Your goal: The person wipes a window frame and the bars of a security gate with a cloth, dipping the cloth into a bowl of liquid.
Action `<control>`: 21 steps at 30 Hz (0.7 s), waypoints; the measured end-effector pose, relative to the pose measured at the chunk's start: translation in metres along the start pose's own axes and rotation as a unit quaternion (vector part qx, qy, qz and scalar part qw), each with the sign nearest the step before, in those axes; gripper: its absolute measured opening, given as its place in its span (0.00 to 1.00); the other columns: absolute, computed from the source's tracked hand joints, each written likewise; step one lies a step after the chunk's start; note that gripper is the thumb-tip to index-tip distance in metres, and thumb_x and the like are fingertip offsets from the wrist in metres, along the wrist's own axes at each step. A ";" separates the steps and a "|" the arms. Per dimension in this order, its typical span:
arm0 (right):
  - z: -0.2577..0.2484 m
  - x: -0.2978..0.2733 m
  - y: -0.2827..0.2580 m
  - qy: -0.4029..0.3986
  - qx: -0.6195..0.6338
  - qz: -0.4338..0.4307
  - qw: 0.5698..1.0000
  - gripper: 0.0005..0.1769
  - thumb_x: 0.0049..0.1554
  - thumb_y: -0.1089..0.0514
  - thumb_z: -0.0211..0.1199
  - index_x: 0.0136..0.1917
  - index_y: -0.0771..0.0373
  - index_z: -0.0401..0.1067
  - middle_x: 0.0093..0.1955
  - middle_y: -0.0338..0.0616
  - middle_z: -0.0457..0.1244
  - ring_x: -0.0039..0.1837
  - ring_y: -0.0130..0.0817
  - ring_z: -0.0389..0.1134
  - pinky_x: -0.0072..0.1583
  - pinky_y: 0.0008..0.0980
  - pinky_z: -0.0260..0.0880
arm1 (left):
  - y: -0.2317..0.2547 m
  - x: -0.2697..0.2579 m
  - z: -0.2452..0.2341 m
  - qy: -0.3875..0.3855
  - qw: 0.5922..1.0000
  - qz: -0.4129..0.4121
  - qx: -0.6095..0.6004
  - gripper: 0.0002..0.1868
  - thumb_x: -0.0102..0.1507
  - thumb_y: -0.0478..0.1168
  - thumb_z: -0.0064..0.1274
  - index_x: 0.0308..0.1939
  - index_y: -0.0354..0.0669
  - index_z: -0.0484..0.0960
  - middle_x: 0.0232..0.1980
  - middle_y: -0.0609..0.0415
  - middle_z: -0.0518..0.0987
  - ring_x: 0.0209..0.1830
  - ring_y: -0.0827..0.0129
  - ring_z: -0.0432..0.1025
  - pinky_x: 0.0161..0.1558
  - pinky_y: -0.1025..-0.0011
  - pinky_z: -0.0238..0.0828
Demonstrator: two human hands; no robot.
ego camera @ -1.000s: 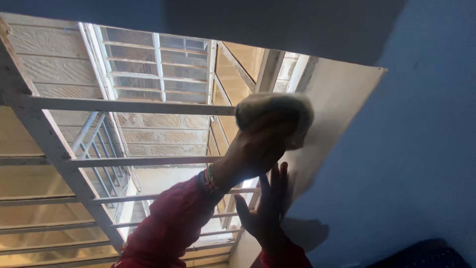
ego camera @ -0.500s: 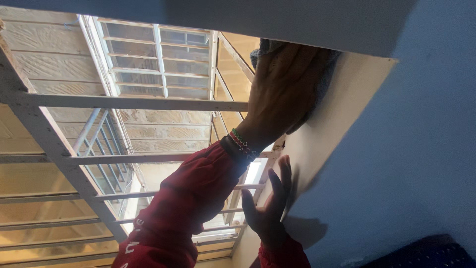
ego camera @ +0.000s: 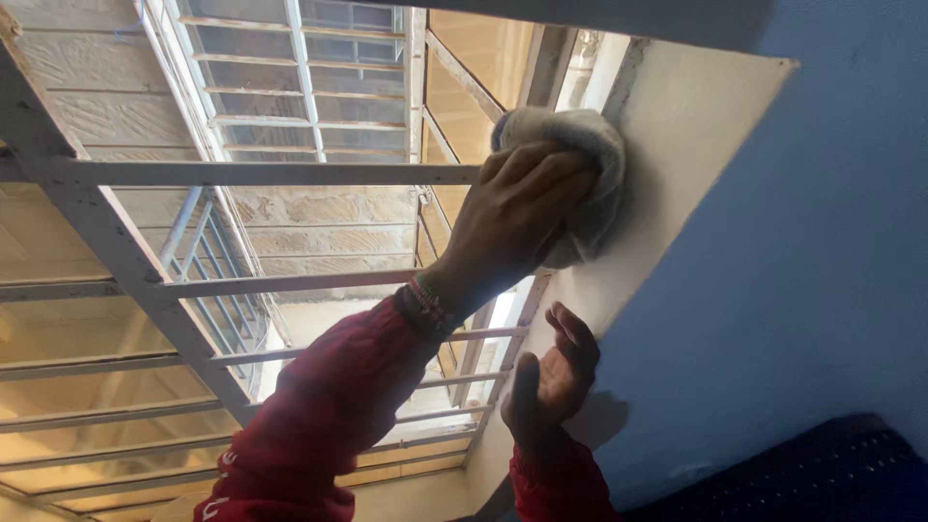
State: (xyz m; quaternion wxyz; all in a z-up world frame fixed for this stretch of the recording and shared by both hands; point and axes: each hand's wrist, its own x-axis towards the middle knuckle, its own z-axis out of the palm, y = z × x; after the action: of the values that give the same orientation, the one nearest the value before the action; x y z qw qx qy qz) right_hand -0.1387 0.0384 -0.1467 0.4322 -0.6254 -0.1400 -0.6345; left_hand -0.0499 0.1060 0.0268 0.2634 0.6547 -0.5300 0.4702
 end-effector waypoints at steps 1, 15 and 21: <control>-0.003 -0.003 -0.005 0.051 0.041 -0.034 0.997 0.26 0.67 0.59 0.54 0.77 0.52 0.57 0.78 0.45 0.56 0.76 0.39 0.62 0.75 0.45 0.67 | 0.004 -0.013 -0.008 0.023 0.999 0.006 -0.034 0.25 0.64 0.41 0.66 0.62 0.44 0.76 0.66 0.52 0.75 0.69 0.60 0.68 0.69 0.58 0.67; 0.014 -0.043 -0.002 0.037 0.175 0.173 0.969 0.32 0.58 0.58 0.73 0.72 0.62 0.66 0.68 0.51 0.60 0.74 0.40 0.63 0.72 0.42 0.66 | 0.031 -0.089 -0.060 -0.137 0.938 -0.115 -0.295 0.20 0.69 0.43 0.51 0.64 0.39 0.75 0.62 0.43 0.78 0.68 0.48 0.71 0.69 0.57 0.68; 0.023 -0.053 0.013 0.172 0.223 0.294 0.913 0.33 0.61 0.62 0.67 0.74 0.64 0.54 0.69 0.56 0.55 0.70 0.47 0.59 0.69 0.49 0.63 | 0.003 -0.073 -0.047 -0.057 0.997 -0.055 -0.003 0.13 0.65 0.41 0.51 0.53 0.47 0.80 0.55 0.53 0.81 0.56 0.59 0.76 0.56 0.58 0.71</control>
State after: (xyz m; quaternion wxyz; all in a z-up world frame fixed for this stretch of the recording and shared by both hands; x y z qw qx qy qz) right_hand -0.1221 0.0667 -0.1960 0.7448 -0.4067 -0.0106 -0.5290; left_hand -0.0684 0.1774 -0.0190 0.2598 0.7080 -0.5085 0.4155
